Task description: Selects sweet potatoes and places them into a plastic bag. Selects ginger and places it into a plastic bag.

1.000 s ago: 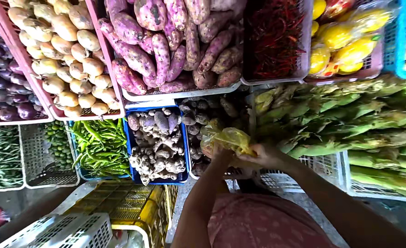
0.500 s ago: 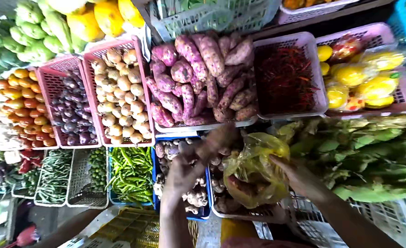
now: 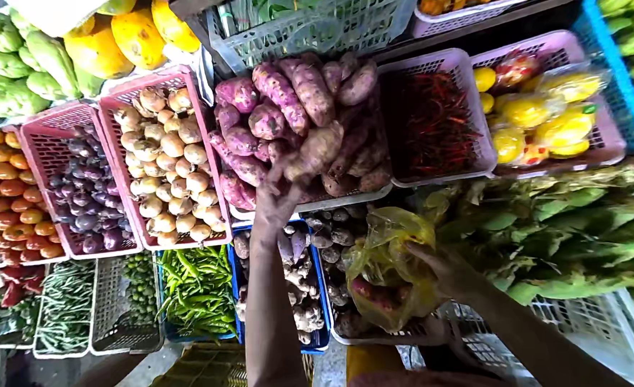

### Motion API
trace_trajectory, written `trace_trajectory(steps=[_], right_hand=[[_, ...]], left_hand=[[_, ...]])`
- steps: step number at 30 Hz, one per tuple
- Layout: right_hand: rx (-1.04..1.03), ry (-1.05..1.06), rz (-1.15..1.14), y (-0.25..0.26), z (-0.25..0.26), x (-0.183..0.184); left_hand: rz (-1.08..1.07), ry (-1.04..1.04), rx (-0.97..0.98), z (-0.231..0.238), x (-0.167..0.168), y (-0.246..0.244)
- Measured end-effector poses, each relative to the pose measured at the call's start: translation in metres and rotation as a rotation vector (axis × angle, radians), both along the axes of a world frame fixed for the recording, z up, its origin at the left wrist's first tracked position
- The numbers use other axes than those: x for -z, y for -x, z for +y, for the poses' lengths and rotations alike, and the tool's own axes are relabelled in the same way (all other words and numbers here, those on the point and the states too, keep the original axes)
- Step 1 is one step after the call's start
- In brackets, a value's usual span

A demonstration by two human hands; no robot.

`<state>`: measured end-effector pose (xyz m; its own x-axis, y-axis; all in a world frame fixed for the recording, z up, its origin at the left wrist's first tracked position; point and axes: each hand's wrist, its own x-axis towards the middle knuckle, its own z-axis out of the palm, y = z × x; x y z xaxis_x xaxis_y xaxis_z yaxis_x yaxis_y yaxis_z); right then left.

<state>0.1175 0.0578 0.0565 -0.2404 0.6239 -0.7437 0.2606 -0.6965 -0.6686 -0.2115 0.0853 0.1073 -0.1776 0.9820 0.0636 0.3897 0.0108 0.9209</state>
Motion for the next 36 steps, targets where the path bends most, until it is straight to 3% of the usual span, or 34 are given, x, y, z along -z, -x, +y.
trace_trajectory(steps=[2, 6, 9, 14, 21, 24, 27, 29, 31, 33, 36], right_hand=[[-0.011, 0.007, -0.027, -0.002, 0.001, 0.002], [-0.002, 0.061, -0.065, -0.001, 0.003, 0.007], [-0.020, 0.067, -0.057, -0.002, 0.001, 0.008], [-0.033, 0.083, -0.069, 0.001, 0.001, 0.001], [-0.016, 0.030, -0.022, -0.002, -0.005, -0.006], [-0.018, -0.006, -0.008, -0.006, -0.003, -0.012], [-0.139, -0.039, -0.046, -0.016, -0.007, -0.023], [-0.218, -0.101, -0.042, -0.019, -0.006, -0.022], [-0.230, -0.139, -0.021, -0.018, -0.008, -0.021], [-0.187, -0.124, -0.010, -0.016, -0.011, -0.022], [-0.105, -0.079, -0.016, -0.014, -0.013, -0.030]], left_hand=[[-0.052, 0.059, -0.040, -0.013, 0.028, -0.015], [-0.104, -0.052, -0.424, -0.043, 0.081, -0.061], [0.115, 0.110, -0.534, -0.042, 0.108, -0.070], [0.513, 0.232, -0.569, -0.017, 0.093, -0.070], [0.362, 0.245, -0.584, -0.020, 0.094, -0.066], [0.299, 0.143, -0.603, -0.036, 0.084, -0.072], [0.134, 0.111, -0.395, -0.079, 0.067, -0.113], [-0.024, 0.388, -0.005, -0.100, 0.060, -0.144], [-0.002, 0.762, 0.348, -0.107, 0.072, -0.177], [0.143, 0.906, 0.440, -0.119, 0.110, -0.205], [0.239, 0.879, 0.425, -0.138, 0.147, -0.208]])
